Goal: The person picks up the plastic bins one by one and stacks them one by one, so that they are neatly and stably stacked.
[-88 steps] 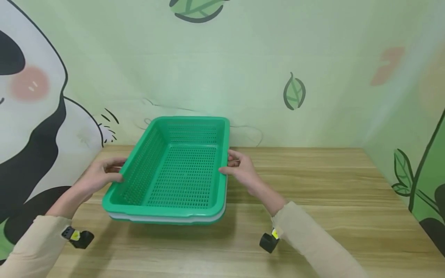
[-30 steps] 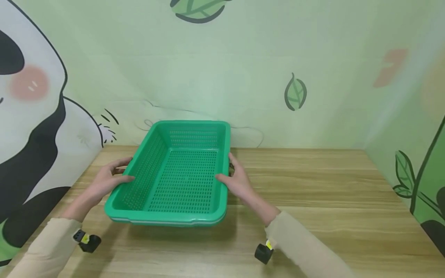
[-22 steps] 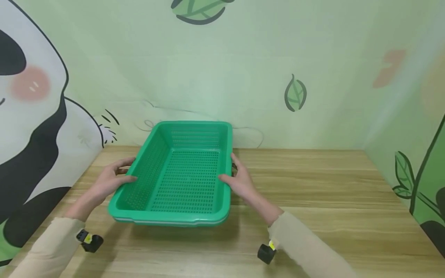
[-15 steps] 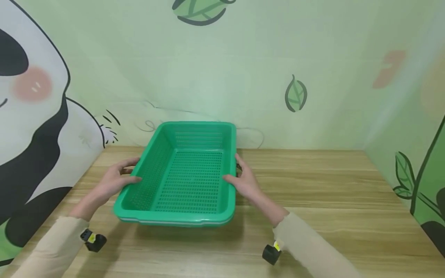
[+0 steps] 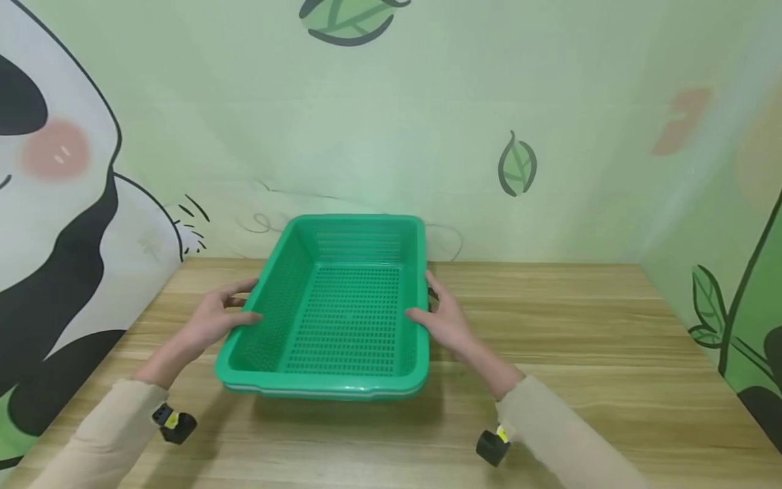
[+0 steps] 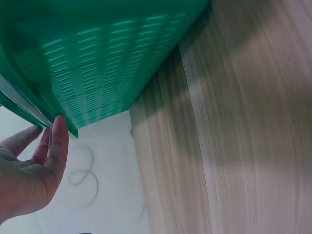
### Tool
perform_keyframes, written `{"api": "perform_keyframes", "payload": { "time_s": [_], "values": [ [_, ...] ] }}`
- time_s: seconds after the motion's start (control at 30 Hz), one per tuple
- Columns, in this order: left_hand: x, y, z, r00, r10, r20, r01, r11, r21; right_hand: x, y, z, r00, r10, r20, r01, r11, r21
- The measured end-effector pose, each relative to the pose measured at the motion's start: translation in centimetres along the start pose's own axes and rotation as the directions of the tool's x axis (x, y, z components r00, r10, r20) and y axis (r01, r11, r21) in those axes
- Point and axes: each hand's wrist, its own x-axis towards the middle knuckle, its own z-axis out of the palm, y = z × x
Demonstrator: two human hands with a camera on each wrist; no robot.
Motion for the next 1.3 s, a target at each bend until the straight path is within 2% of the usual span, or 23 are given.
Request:
{"api": "perform_keyframes", "payload": {
  "time_s": [0.5,0.73,1.3],
  "values": [
    [0.7,1.2,1.5,0.999,-0.016,0.037,0.016,1.000,-0.002,-0.7,0.3,-2.1,1.000,-0.001,0.008,0.001,0.999,-0.043],
    [0.9,1.7,2.3,0.999,0.007,0.050,-0.005,0.999,-0.034,-1.0,0.4,-3.2,1.000,-0.011,0.022,0.012,0.998,-0.062],
    [1.3,2.5,4.5,0.999,0.038,0.036,-0.035,0.997,-0.071,-1.9,0.3,-5.3,1.000,0.025,0.012,-0.023,0.992,-0.122]
  ]
}}
